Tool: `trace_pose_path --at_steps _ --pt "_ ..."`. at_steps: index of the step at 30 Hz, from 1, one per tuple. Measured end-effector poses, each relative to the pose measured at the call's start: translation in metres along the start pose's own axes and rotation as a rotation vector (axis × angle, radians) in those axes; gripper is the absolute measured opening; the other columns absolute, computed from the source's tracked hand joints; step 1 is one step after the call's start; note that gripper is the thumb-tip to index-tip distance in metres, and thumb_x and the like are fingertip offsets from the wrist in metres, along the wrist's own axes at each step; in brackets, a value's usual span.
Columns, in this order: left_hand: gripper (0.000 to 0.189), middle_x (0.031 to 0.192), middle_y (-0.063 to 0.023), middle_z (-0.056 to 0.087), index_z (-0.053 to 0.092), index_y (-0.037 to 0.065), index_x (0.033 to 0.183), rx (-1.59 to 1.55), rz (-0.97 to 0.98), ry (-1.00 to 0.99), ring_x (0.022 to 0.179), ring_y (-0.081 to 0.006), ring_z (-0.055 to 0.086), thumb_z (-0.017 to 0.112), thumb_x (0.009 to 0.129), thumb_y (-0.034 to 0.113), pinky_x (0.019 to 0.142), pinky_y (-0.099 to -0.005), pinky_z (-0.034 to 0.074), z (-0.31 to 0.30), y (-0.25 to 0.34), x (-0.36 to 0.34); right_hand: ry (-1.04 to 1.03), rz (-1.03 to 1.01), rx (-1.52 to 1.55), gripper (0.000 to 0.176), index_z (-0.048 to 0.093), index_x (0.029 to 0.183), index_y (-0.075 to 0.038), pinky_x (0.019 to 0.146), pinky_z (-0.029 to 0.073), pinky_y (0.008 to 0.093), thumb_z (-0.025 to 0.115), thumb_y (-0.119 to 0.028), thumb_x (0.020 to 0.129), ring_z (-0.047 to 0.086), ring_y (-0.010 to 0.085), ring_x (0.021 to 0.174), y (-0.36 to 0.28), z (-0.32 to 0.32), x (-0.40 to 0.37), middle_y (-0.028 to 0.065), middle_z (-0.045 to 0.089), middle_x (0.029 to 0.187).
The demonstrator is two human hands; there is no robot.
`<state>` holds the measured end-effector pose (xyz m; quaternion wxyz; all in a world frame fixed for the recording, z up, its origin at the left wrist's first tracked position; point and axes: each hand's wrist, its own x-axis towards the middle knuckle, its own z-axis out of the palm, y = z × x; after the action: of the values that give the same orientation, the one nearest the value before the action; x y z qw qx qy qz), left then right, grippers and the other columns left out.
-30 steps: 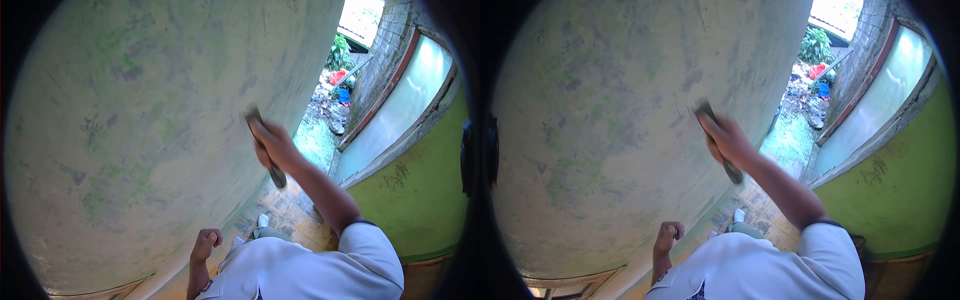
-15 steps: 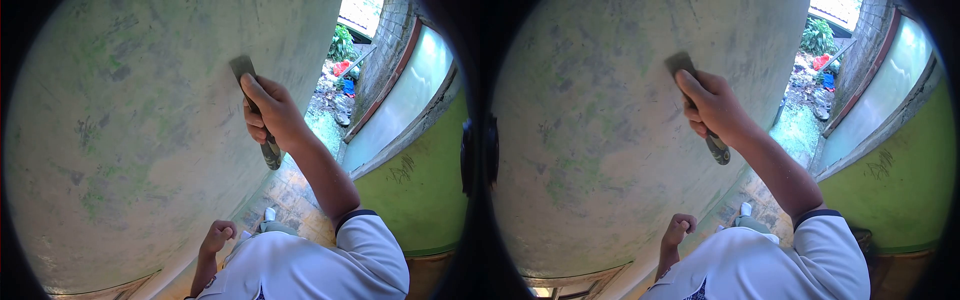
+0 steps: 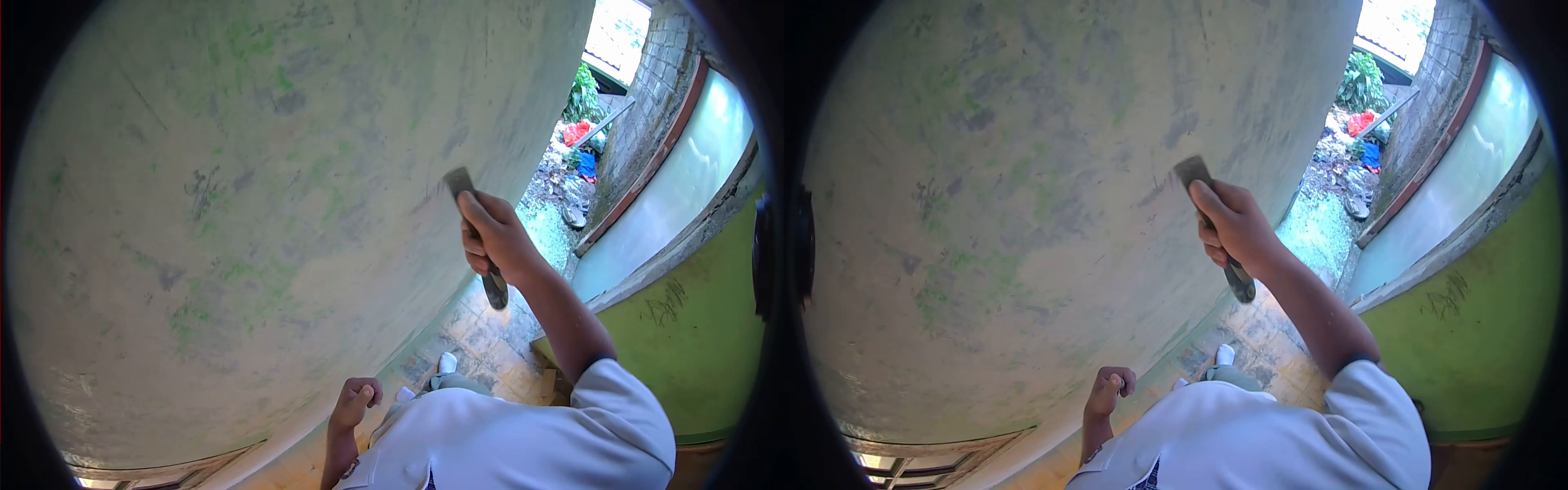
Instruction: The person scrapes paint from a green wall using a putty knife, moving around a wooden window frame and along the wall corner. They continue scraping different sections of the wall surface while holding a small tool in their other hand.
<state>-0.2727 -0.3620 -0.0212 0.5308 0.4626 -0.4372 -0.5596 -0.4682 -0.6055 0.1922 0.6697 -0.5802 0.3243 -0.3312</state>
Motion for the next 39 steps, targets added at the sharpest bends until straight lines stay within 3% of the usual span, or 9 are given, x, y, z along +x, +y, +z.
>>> trace_pose_path --at_steps 5,8,15,21,23,29,33,35,39 --pt "0.063 0.055 0.0015 0.043 0.051 0.004 0.059 0.003 -0.008 -0.058 0.05 -0.0066 0.036 0.049 0.084 0.062 0.047 -0.0236 0.026 0.004 0.008 0.011 0.119 0.057 0.013 0.034 0.043 0.076 -0.008 0.033 0.031 0.0246 0.043 -0.035 0.096 0.038 0.0096 0.034 0.022 -0.015 -0.033 -0.0015 0.036 0.047" --pt "0.063 0.054 0.0015 0.043 0.05 0.004 0.059 0.004 -0.019 -0.079 0.05 -0.0066 0.036 0.049 0.084 0.062 0.047 -0.0236 0.026 0.002 0.006 0.014 0.088 0.263 0.025 0.034 0.042 0.076 -0.008 0.033 0.031 0.0274 0.043 -0.035 0.097 0.035 0.0092 0.034 0.05 -0.007 -0.038 -0.0018 0.035 0.048" --pt "0.066 0.053 0.0022 0.042 0.049 0.005 0.057 0.069 -0.036 -0.158 0.05 -0.0071 0.036 0.048 0.081 0.067 0.047 -0.0242 0.026 0.015 0.012 0.035 0.076 0.009 0.094 0.036 0.041 0.074 -0.009 0.032 0.03 0.025 0.044 -0.037 0.096 0.035 0.0092 0.033 0.003 0.0 -0.012 -0.0007 0.037 0.047" --pt "0.064 0.053 0.0031 0.041 0.05 0.005 0.058 0.019 -0.031 -0.142 0.05 -0.0064 0.035 0.05 0.082 0.064 0.047 -0.0241 0.026 0.01 0.003 0.024 0.036 0.228 0.065 0.035 0.043 0.076 -0.007 0.035 0.031 0.0247 0.043 -0.035 0.096 0.037 0.0084 0.036 0.058 -0.013 -0.025 -0.0016 0.038 0.05" --pt "0.064 0.054 0.003 0.041 0.05 0.004 0.058 0.014 -0.045 -0.115 0.05 -0.0064 0.035 0.05 0.081 0.064 0.047 -0.0241 0.026 0.013 -0.001 0.018 0.043 0.063 -0.016 0.036 0.043 0.076 -0.008 0.035 0.031 0.0245 0.044 -0.038 0.096 0.037 0.0082 0.036 0.027 0.0 0.008 -0.0024 0.038 0.051" --pt "0.065 0.054 0.0033 0.041 0.051 0.004 0.058 0.019 -0.016 -0.101 0.049 -0.0061 0.034 0.052 0.08 0.066 0.046 -0.0242 0.025 0.019 0.008 0.024 0.11 0.031 0.062 0.037 0.043 0.076 -0.008 0.035 0.032 0.0244 0.046 -0.039 0.095 0.039 0.009 0.036 0.012 -0.012 -0.023 -0.0016 0.04 0.051" --pt "0.065 0.054 0.0035 0.041 0.051 0.005 0.058 0.011 -0.032 -0.109 0.049 -0.0058 0.034 0.051 0.08 0.065 0.046 -0.0241 0.024 0.014 0.0 0.017 0.084 0.269 0.132 0.035 0.043 0.076 -0.01 0.033 0.031 0.0246 0.045 -0.038 0.095 0.037 0.0089 0.034 0.067 -0.022 -0.029 -0.0011 0.037 0.049" --pt "0.064 0.054 0.0035 0.042 0.051 0.005 0.058 0.013 -0.043 -0.104 0.049 -0.0057 0.034 0.051 0.08 0.065 0.046 -0.024 0.024 0.015 -0.002 0.016 0.095 0.055 -0.096 0.036 0.043 0.075 -0.01 0.034 0.03 0.0245 0.045 -0.04 0.095 0.036 0.0088 0.034 0.046 -0.014 0.001 -0.0016 0.036 0.049" --pt "0.064 0.053 0.0039 0.041 0.051 0.005 0.058 0.016 -0.026 -0.119 0.05 -0.0056 0.034 0.051 0.08 0.065 0.046 -0.0237 0.025 0.02 0.005 0.023 0.052 0.065 0.067 0.04 0.042 0.073 -0.009 0.035 0.031 0.0255 0.046 -0.042 0.094 0.037 0.0088 0.036 0.005 -0.011 0.0 -0.002 0.037 0.05"
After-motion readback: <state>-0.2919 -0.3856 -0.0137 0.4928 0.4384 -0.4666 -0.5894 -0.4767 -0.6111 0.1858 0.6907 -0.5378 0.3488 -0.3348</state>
